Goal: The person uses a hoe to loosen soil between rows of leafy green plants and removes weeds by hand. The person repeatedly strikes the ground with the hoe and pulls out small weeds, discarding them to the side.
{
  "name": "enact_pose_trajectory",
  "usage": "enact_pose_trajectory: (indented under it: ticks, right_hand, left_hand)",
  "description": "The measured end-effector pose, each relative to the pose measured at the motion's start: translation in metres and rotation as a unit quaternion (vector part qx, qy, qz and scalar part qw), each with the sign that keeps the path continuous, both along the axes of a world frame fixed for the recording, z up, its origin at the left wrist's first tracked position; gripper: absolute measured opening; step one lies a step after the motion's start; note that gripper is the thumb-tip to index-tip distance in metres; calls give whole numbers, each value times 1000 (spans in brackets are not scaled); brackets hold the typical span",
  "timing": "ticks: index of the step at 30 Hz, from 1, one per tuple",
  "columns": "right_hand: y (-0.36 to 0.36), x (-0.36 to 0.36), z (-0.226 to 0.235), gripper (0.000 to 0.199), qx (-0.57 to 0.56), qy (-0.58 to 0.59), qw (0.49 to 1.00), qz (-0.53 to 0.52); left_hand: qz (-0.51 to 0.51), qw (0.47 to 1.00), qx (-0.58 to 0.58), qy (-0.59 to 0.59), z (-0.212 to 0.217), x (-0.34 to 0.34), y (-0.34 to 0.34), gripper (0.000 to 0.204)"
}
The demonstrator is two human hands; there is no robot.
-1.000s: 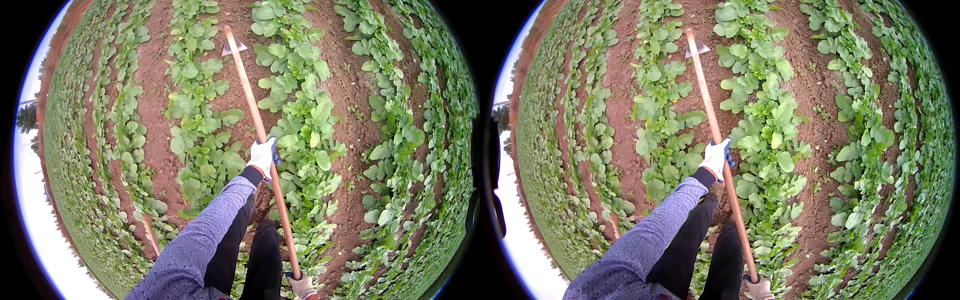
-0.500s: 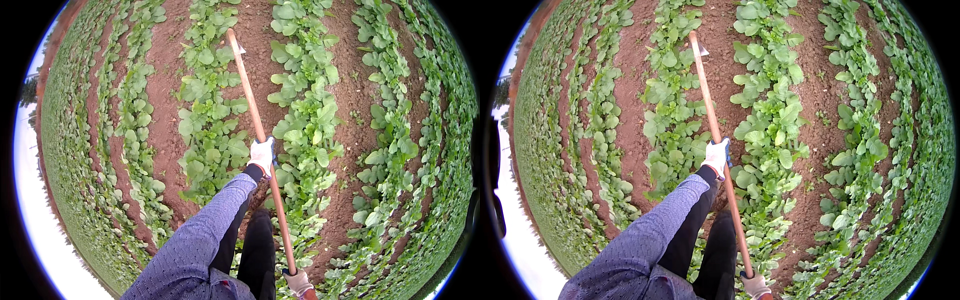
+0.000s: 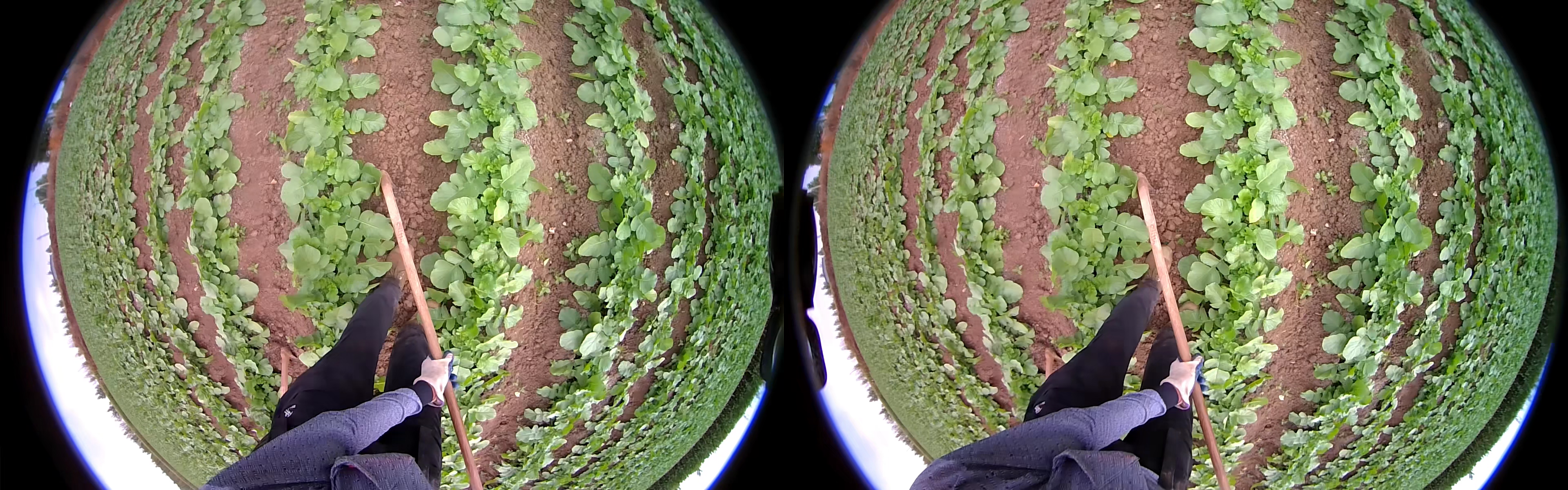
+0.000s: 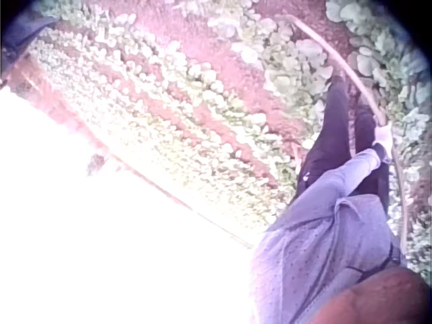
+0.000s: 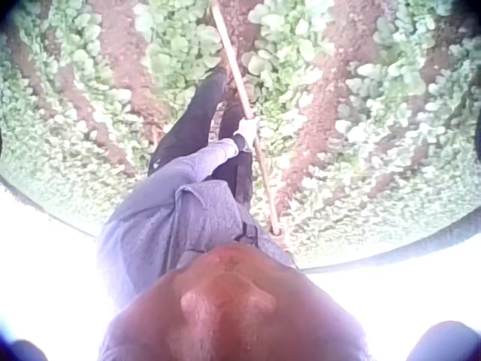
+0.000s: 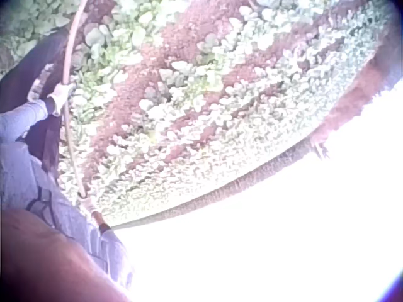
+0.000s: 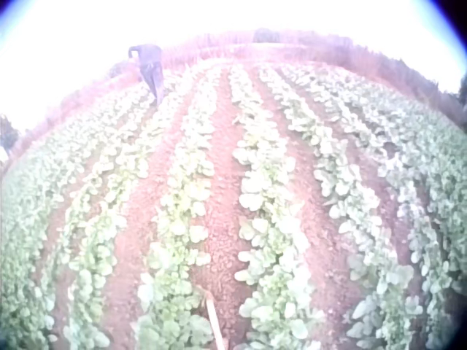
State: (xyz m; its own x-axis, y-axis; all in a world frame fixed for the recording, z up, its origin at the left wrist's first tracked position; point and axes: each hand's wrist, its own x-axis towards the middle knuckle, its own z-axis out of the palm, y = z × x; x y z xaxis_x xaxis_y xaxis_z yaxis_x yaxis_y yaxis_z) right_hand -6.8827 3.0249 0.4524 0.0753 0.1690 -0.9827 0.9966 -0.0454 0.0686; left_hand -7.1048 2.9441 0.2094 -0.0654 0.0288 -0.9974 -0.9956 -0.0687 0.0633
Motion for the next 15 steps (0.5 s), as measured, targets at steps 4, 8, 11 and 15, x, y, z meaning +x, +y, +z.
enact_pose_trajectory:
  ticks: [4,8,11,15]
  right_hand:
    - [-12,13,4,31,14,1,1000,-17]
    - [-32,13,-9,32,30,26,998,-38]
    - [-17,-107,-38,40,54,42,997,46]
    - [7,-308,-103,43,115,208,970,44]
  left_hand:
    - [-108,994,13,4,-6,-29,-2,18]
    - [-110,984,29,137,-38,-147,23,22]
    - [-99,982,-2,162,-37,-282,82,21]
    - [-94,941,38,324,-21,-457,129,23]
